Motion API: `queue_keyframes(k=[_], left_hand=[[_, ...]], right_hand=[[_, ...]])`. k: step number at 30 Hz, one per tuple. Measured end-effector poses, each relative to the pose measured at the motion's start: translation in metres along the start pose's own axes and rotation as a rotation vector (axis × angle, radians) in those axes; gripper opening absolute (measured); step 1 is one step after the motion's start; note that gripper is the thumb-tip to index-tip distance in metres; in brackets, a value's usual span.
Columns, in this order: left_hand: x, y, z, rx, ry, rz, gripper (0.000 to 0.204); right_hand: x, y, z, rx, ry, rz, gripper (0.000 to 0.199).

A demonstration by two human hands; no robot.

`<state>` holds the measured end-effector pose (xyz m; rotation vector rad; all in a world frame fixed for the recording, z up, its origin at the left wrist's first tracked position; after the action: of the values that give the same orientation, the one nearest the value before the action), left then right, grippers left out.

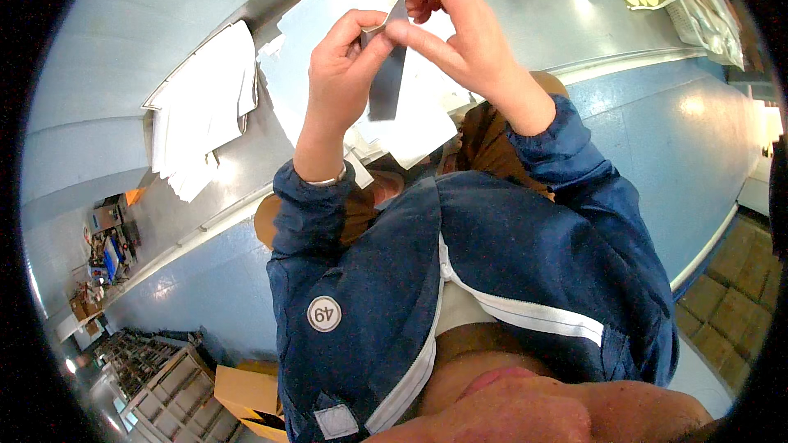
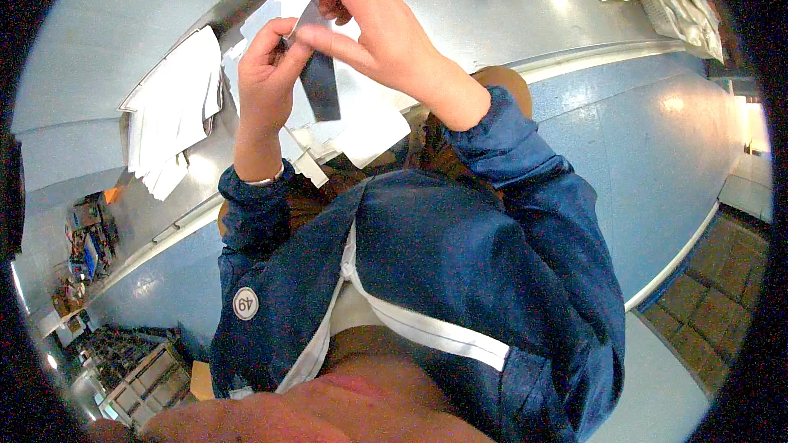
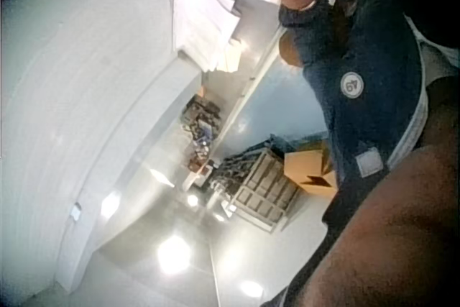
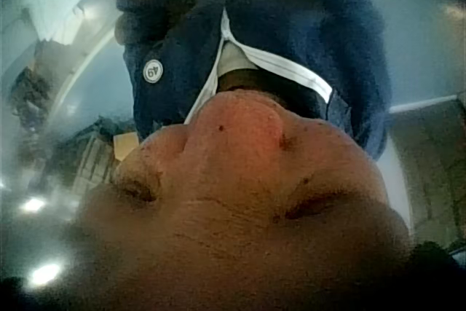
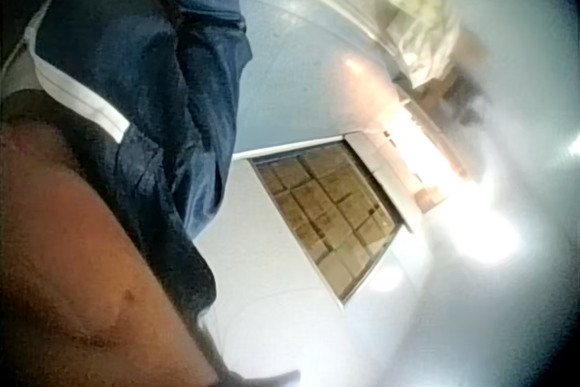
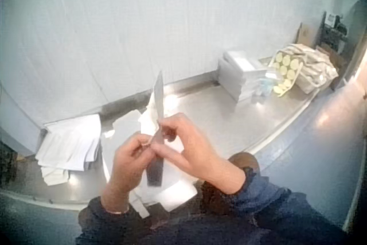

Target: The person assembles a white cardboard box by folding the pre-cut flaps and securing the edges by hand on a metal table.

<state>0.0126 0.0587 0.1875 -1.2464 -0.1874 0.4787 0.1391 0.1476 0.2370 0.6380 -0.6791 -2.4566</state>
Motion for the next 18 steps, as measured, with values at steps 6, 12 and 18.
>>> queue_keyframes(k=[6,12,18], left_hand=[[0.002,-0.012,0.0,0.082,-0.071,0.084,0.032],[0.012,-0.024,0.001,0.076,0.085,0.038,0.061],[0.009,-0.023,-0.005,-0.035,0.017,0.009,0.05]], right_hand=[[0.007,0.02,-0.001,-0.243,0.029,-0.3,0.041],[0.002,0.021,-0.007,-0.298,0.031,-0.305,0.032],[-0.004,0.017,-0.005,-0.143,-0.048,-0.192,0.024]])
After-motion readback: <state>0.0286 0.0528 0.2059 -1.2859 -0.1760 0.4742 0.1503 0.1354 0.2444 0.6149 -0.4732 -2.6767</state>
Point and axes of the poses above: each hand's wrist, its own z-axis towards the middle knuckle, its own x-axis out of the palm, y = z × x, the point moved 8 cm from there along z, towards the middle knuckle, and after that the axes turned 3 degrees about z, right-handed, at the moved point
